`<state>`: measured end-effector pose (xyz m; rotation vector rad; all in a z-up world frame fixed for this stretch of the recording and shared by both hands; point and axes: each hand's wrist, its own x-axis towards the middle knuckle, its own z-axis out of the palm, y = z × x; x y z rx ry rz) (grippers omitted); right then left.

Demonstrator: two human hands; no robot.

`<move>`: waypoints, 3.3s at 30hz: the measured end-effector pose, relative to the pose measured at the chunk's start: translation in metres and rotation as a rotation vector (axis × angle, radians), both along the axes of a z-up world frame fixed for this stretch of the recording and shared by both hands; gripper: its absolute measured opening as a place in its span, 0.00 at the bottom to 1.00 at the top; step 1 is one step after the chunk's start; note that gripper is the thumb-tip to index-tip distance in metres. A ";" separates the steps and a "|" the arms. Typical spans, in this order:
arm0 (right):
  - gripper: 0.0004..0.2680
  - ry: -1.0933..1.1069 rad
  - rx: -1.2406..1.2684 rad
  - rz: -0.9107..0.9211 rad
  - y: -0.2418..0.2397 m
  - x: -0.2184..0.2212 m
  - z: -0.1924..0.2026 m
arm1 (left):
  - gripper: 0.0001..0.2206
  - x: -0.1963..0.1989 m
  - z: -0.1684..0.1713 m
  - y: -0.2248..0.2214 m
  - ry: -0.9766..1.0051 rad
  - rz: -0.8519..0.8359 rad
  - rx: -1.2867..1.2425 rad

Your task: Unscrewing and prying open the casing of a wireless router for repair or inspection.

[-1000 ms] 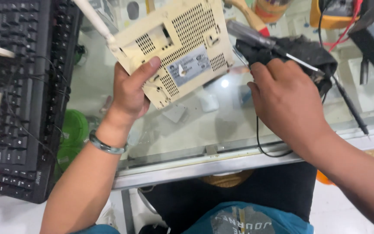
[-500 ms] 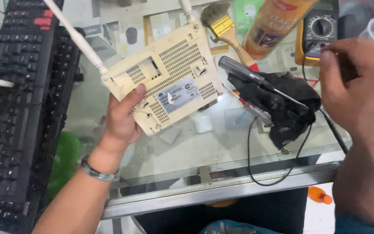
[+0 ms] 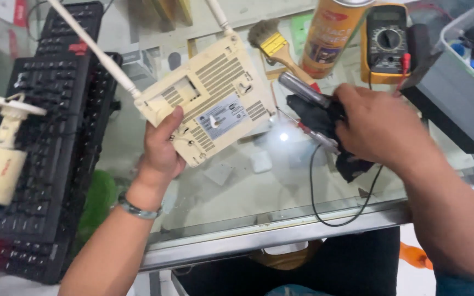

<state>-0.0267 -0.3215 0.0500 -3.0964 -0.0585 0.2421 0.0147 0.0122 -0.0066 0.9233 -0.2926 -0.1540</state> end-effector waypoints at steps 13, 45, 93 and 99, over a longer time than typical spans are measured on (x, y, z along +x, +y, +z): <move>0.05 -0.585 0.475 0.136 -0.031 -0.006 0.005 | 0.24 -0.005 0.016 -0.002 0.089 0.210 -0.032; 0.04 -0.538 0.736 0.315 -0.002 0.010 -0.003 | 0.22 -0.012 0.045 -0.015 0.394 0.255 0.299; 0.12 -0.733 0.219 0.029 -0.069 -0.025 0.031 | 0.28 -0.024 0.061 -0.017 0.079 0.220 1.806; 0.11 -0.367 -0.368 -0.236 -0.238 0.063 -0.036 | 0.29 -0.013 0.039 0.003 0.108 0.221 1.541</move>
